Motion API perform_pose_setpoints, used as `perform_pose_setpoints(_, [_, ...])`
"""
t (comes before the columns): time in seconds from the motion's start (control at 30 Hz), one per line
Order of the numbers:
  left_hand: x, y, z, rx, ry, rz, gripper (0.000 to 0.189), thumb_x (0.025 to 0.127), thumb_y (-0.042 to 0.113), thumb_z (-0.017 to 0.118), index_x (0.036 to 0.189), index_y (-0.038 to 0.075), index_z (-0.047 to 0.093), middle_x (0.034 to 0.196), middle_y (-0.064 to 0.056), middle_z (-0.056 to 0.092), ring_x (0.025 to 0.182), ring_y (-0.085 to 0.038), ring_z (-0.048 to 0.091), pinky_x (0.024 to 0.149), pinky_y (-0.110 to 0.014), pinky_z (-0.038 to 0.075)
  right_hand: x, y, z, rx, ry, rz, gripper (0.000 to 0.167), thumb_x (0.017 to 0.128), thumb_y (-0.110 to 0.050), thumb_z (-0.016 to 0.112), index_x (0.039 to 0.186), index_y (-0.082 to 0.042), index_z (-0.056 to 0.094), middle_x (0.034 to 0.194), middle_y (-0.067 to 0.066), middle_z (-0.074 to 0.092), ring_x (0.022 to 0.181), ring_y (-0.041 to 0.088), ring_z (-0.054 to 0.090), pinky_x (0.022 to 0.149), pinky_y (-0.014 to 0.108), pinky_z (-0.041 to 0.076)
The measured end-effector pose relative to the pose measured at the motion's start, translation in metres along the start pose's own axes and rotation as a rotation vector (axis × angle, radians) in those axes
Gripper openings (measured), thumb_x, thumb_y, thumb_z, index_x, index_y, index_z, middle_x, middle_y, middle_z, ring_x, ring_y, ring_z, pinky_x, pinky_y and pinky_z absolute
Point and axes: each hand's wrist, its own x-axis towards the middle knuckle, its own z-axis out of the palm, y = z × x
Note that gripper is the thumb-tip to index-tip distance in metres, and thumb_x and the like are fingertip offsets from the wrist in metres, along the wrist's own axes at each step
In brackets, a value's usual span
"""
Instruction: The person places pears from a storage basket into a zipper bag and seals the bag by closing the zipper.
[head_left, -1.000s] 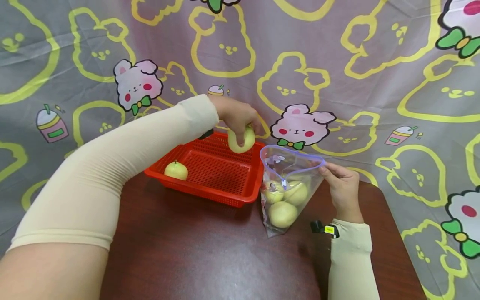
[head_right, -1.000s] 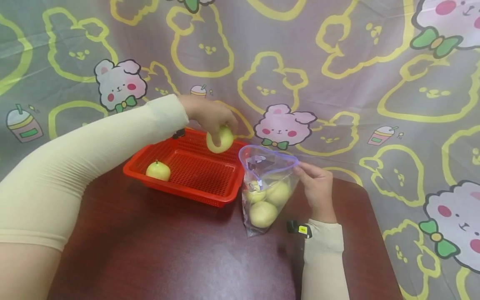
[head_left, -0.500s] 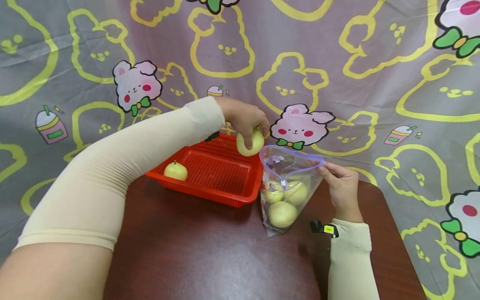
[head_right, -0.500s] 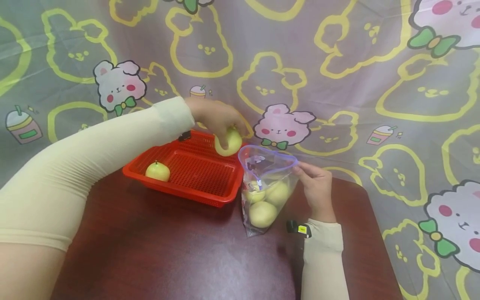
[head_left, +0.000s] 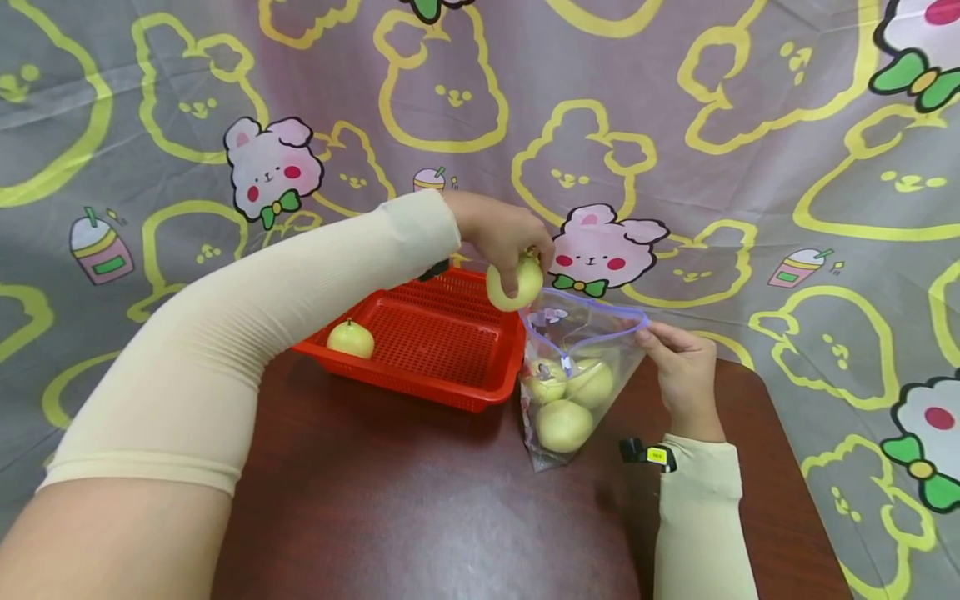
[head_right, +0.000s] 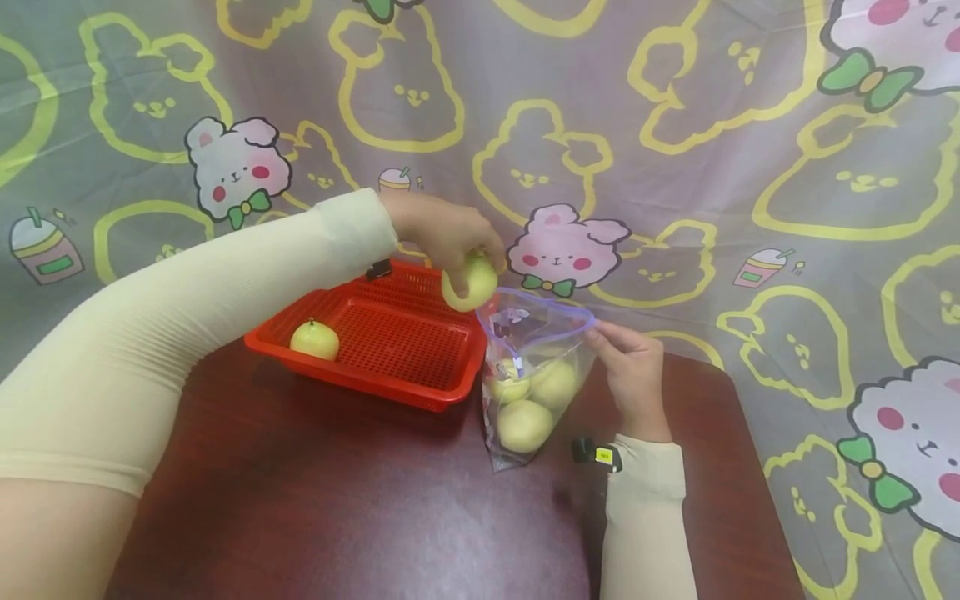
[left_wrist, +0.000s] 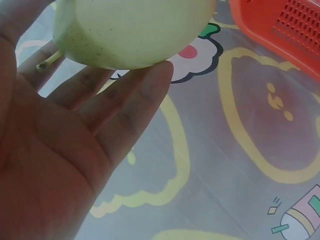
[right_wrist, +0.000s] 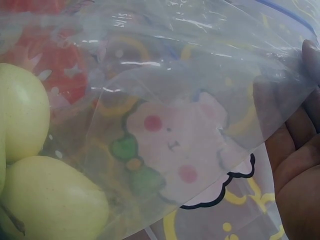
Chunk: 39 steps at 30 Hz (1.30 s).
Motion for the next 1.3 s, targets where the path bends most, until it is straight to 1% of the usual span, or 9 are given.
perform_pose_setpoints(0.07, [0.001,0.002,-0.001,0.016,-0.004,0.001,0.048,0.073,0.026,0.085,0.116,0.018,0.066,0.111,0.003,0.057,0.1,-0.017,0.05,0.084,-0.031,0.045,0.0,0.0,-0.001,0.02,0.003,0.003,0.015,0.085,0.017,0.063,0.099,0.02,0.067,0.093,0.016,0.072,0.089,0.02,0.07,0.08,0.027,0.053])
perform_pose_setpoints(0.13, [0.003,0.003,-0.003,0.007,-0.008,0.005,0.048,0.074,0.025,0.085,0.117,0.018,0.065,0.112,0.002,0.057,0.101,-0.017,0.05,0.084,-0.031,0.045,0.0,0.001,-0.001,0.027,0.009,0.007,0.015,0.084,0.017,0.063,0.099,0.019,0.067,0.093,0.015,0.072,0.089,0.02,0.071,0.08,0.027,0.053])
perform_pose_setpoints(0.33, [0.007,0.008,-0.006,-0.06,-0.018,0.001,0.047,0.076,0.021,0.083,0.119,0.017,0.064,0.114,0.0,0.056,0.102,-0.019,0.051,0.084,-0.033,0.046,0.002,0.0,0.0,0.047,0.005,0.007,0.015,0.084,0.017,0.064,0.099,0.017,0.069,0.093,0.016,0.072,0.089,0.022,0.071,0.081,0.028,0.053])
perform_pose_setpoints(0.47, [0.011,0.012,-0.005,-0.08,-0.007,0.016,0.045,0.076,0.022,0.083,0.116,0.018,0.064,0.114,0.0,0.054,0.102,-0.019,0.049,0.082,-0.032,0.046,0.002,-0.001,0.0,0.063,-0.008,0.009,0.016,0.084,0.018,0.063,0.099,0.018,0.067,0.094,0.018,0.072,0.09,0.023,0.071,0.081,0.029,0.053])
perform_pose_setpoints(0.57, [0.015,0.015,-0.003,-0.071,-0.001,0.024,0.044,0.075,0.023,0.084,0.115,0.019,0.065,0.114,0.001,0.054,0.102,-0.018,0.048,0.081,-0.031,0.046,0.002,-0.001,0.001,0.082,-0.018,0.012,0.017,0.084,0.019,0.061,0.1,0.02,0.066,0.095,0.019,0.071,0.091,0.025,0.07,0.082,0.029,0.053])
perform_pose_setpoints(0.67, [0.018,0.017,-0.001,-0.082,-0.01,0.02,0.045,0.075,0.023,0.084,0.116,0.02,0.064,0.114,0.001,0.053,0.101,-0.017,0.049,0.079,-0.031,0.048,0.002,-0.001,0.0,0.057,-0.026,0.003,0.016,0.085,0.018,0.062,0.101,0.02,0.066,0.095,0.019,0.071,0.091,0.025,0.07,0.083,0.03,0.053])
perform_pose_setpoints(0.87, [0.025,0.02,0.004,-0.059,-0.013,0.055,0.048,0.076,0.024,0.084,0.119,0.019,0.065,0.114,0.004,0.056,0.102,-0.015,0.048,0.082,-0.026,0.046,0.003,0.0,0.0,0.038,-0.021,-0.002,0.016,0.085,0.016,0.063,0.1,0.02,0.066,0.095,0.018,0.071,0.091,0.025,0.07,0.083,0.03,0.053])
perform_pose_setpoints(1.13, [0.034,0.025,0.012,-0.01,-0.013,0.102,0.048,0.075,0.025,0.084,0.118,0.017,0.065,0.111,0.003,0.059,0.099,-0.016,0.05,0.083,-0.028,0.044,0.002,-0.001,0.0,0.053,-0.015,0.006,0.014,0.085,0.018,0.063,0.098,0.019,0.067,0.094,0.018,0.071,0.089,0.024,0.071,0.081,0.029,0.053])
perform_pose_setpoints(1.3, [0.04,0.028,0.018,-0.005,-0.016,0.124,0.048,0.075,0.027,0.084,0.119,0.016,0.065,0.111,0.003,0.058,0.1,-0.015,0.05,0.084,-0.027,0.043,0.001,-0.002,0.001,0.041,0.01,0.017,0.014,0.083,0.017,0.065,0.096,0.016,0.07,0.092,0.017,0.072,0.087,0.022,0.071,0.078,0.027,0.054])
